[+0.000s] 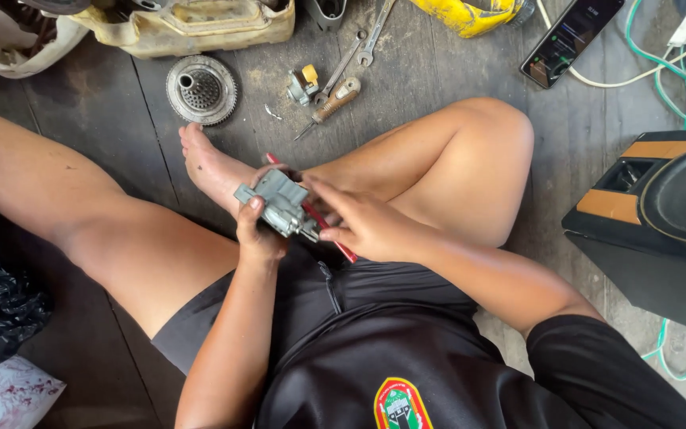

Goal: Cleaning a motorcycle carburetor using a small brush and cleaning fluid while sitting on the floor.

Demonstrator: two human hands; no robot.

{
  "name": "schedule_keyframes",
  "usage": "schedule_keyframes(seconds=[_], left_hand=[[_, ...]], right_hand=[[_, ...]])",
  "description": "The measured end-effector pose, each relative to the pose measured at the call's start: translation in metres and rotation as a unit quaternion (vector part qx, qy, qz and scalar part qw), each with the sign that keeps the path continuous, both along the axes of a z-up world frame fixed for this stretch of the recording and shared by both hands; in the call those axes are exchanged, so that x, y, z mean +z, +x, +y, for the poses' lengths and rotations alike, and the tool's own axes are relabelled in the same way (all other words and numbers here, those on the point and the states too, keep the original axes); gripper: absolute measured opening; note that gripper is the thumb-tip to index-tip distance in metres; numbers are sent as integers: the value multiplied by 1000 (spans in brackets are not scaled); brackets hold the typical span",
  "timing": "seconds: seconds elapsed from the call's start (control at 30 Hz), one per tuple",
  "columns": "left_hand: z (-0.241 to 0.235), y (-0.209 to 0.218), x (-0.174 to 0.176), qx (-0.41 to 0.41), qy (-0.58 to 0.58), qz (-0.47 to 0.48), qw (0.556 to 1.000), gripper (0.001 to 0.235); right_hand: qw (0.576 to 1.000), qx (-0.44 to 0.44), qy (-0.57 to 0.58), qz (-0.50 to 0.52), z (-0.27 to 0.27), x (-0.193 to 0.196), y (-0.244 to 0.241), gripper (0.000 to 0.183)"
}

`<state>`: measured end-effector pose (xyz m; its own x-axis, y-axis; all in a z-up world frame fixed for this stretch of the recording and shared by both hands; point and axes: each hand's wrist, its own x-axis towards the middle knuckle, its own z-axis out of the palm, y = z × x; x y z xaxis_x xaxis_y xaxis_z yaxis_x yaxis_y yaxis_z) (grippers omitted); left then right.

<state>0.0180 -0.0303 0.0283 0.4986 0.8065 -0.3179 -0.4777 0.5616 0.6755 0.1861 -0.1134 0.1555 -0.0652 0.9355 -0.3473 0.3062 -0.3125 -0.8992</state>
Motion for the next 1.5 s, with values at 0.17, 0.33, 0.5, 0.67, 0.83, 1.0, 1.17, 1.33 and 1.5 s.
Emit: schedule_keyframes(seconds=[0.17, 0.33, 0.5, 0.67, 0.83, 1.0, 1.17, 1.33, 1.5], left_hand=[[2, -16, 3, 25, -27, -29, 999, 75], [4, -20, 27, 11, -26, -8, 1000, 67], [5, -36, -4, 67, -126, 83, 986, 71], [5, -35, -24, 55, -175, 136, 973, 83], [7, -19, -18, 45, -163, 132, 977, 42], [14, 2, 34, 52, -257, 116, 958, 89], [16, -6, 2, 66, -250, 100, 961, 94], [6, -9, 2, 30, -213, 154, 964, 109], [5, -6, 6, 19, -227, 153, 962, 106]], right_hand=[[978, -62, -84, 180, -7, -48, -24, 73], [990, -132, 51, -29, 2, -72, -9, 57], [985, -76, 148, -54, 8, -11, -1, 28], [921, 44, 208, -325, 6, -36, 39, 22], [869, 69, 237, -428, 7, -51, 45, 21], [881, 44, 268, -387, 10, -61, 56, 24], [889, 45, 271, -367, 10, -72, 41, 24], [894, 3, 241, -378, 13, -73, 46, 31], [903, -6, 243, -355, 8, -88, 49, 29]])
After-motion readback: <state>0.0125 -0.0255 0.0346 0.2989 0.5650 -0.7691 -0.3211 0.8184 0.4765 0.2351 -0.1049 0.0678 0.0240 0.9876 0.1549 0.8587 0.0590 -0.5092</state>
